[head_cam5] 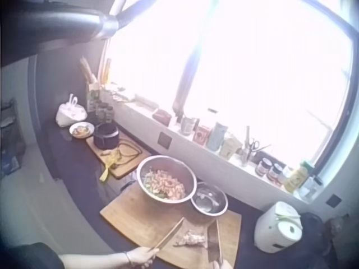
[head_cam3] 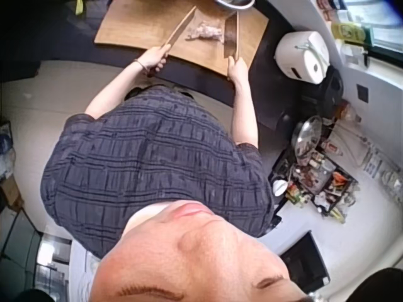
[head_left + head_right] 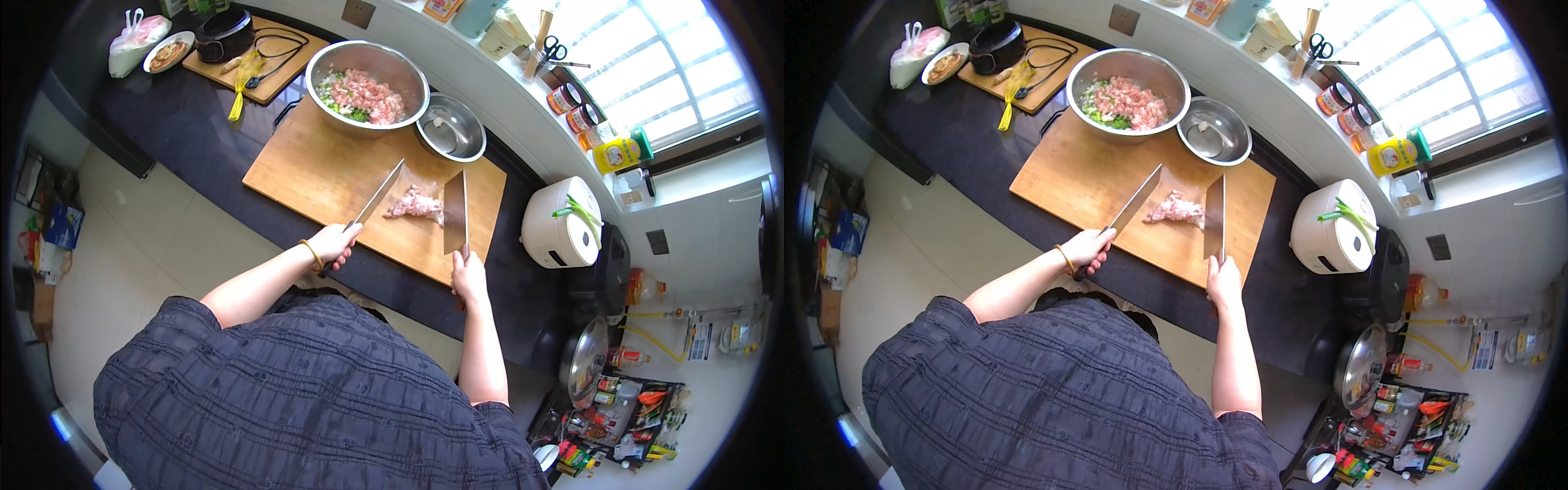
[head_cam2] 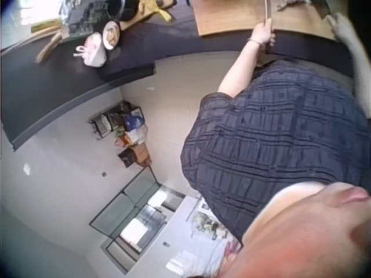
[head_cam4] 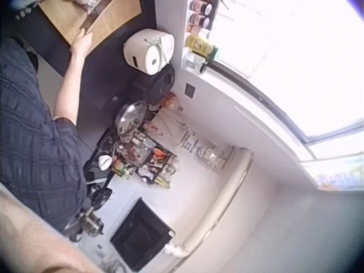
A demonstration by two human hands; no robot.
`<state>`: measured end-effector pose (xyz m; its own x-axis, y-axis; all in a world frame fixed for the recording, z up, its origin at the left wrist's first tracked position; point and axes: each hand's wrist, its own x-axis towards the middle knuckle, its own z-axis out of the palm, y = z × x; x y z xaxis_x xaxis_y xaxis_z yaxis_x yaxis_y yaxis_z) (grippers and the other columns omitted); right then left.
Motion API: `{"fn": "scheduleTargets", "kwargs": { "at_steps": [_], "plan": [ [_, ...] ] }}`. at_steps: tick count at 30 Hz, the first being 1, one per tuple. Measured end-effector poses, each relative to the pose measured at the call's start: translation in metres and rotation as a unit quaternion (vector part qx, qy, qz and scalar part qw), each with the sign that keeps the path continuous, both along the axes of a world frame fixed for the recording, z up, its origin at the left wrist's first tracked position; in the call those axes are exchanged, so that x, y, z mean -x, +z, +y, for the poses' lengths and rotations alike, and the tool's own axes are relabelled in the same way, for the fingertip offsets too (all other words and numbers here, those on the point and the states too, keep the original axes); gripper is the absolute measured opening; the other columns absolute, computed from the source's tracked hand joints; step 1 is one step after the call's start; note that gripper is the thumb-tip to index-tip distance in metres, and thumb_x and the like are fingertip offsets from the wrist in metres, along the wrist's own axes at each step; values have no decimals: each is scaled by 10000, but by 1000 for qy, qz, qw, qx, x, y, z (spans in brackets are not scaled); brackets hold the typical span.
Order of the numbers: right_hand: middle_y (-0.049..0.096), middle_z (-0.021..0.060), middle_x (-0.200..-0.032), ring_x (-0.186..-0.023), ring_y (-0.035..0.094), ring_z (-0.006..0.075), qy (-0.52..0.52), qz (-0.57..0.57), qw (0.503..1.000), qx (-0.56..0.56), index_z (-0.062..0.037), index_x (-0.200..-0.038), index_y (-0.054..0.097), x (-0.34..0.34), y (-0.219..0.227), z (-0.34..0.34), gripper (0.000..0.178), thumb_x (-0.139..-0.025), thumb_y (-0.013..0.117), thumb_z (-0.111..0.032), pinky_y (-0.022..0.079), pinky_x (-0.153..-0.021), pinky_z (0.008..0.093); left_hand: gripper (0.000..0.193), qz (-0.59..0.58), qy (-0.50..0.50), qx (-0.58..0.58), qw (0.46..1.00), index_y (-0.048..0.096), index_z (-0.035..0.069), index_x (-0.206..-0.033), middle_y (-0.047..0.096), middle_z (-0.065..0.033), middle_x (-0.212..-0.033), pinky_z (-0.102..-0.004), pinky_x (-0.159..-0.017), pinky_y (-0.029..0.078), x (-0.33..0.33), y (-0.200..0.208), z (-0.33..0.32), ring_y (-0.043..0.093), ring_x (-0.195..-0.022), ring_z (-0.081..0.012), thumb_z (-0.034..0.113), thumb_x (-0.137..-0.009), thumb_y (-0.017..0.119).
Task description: The person uses two knives to chop raw meat on a wooden cutting board. The chopped meat is gathered and transferred into a metal bowl containing other ingredients. The person continues chopping the remaining meat on the board.
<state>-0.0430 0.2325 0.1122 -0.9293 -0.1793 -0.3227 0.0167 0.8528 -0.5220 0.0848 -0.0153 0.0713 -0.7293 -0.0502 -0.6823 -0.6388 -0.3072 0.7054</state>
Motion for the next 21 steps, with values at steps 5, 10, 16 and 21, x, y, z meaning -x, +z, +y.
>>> {"fn": "scheduleTargets", "kwargs": {
  "at_steps": [5, 10, 16, 21],
  "plan": [
    [574, 261, -753, -673, 581, 402, 44, 130, 990, -12, 38, -916, 464, 0, -81, 30, 310, -849, 491, -264, 467, -591, 440, 381, 9, -7, -8, 1000, 393, 103, -714, 389, 5, -523, -217, -333, 329, 4, -1, 3, 351, -379, -71, 449, -871, 411],
    [574, 238, -705, -571, 571, 375, 42, 108, 992, 41, 36, -883, 462, 3, -7, -4, 290, -863, 467, -254, 466, -518, 419, 381, 4, 2, -3, 1000, 394, 105, -715, 391, 7, -523, -216, -335, 330, 1, -3, -1, 357, -384, -69, 453, -872, 407],
    [577, 237, -707, -695, 579, 379, 49, -49, 997, -23, 46, -879, 483, 10, 17, -16, 311, -841, 509, -262, 457, -639, 437, 384, 4, 4, 0, 1000, 394, 109, -716, 391, 10, -526, -214, -339, 331, 0, -3, 2, 362, -391, -67, 461, -871, 400],
    [577, 252, -761, -686, 588, 378, 84, 81, 993, -32, 54, -903, 483, 12, -81, 13, 326, -841, 505, -264, 471, -608, 416, 409, 14, -5, 7, 1000, 405, 83, -712, 412, -11, -536, -234, -342, 359, 5, 0, 6, 392, -396, -92, 462, -867, 402]
  ]
}}
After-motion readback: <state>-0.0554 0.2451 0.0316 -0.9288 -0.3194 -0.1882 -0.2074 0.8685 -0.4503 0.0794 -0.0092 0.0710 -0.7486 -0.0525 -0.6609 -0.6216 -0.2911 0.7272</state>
